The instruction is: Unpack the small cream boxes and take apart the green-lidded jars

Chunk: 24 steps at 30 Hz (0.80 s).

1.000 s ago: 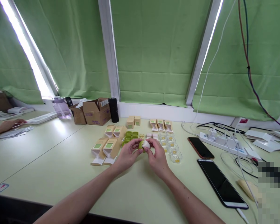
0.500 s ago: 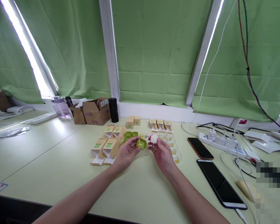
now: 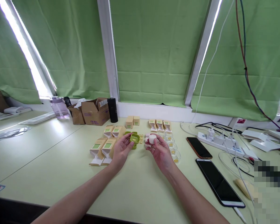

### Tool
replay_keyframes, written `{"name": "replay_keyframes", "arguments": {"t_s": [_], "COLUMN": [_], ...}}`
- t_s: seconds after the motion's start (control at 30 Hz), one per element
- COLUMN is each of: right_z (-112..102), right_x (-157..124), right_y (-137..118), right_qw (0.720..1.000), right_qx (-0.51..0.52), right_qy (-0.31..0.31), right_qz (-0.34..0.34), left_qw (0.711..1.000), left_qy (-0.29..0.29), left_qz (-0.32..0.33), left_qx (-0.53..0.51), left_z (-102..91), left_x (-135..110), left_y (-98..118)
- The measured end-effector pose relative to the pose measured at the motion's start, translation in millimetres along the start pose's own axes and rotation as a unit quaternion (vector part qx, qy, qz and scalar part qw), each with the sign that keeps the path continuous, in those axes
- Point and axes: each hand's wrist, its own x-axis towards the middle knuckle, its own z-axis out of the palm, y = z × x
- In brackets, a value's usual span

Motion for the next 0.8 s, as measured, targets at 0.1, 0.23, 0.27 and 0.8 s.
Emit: {"name": "replay_keyframes", "arguments": {"t_s": [0.1, 0.23, 0.27, 0.8], "right_z": [0.8, 3.7, 4.7, 4.4], "right_x": [-1.4, -2.5, -2.9, -4.6], "right_y": [-1.1, -3.2, -3.8, -8.0], "right_qw": [0.999, 0.996, 0.996, 0.939], "right_qx": [-0.042, -0.075, -0.073, -0.290], "right_qy": [-0.005, -0.008, -0.009, 0.052], "right_qz": [-0.017, -0.037, -0.041, -0.176], "left_qw": [1.000, 1.000, 1.000, 1.000], "left_qy": [0.003, 0.002, 0.002, 0.009], "left_qz": [-0.002, -0.001, -0.001, 0.001], "left_qx": [0.003, 0.009, 0.010, 0.026], "left_z": [0.4, 0.6, 0.7, -1.0], "left_x": [-0.6, -0.8, -0.9, -0.4], "left_y": [0.7, 1.8, 2.1, -1.6]}}
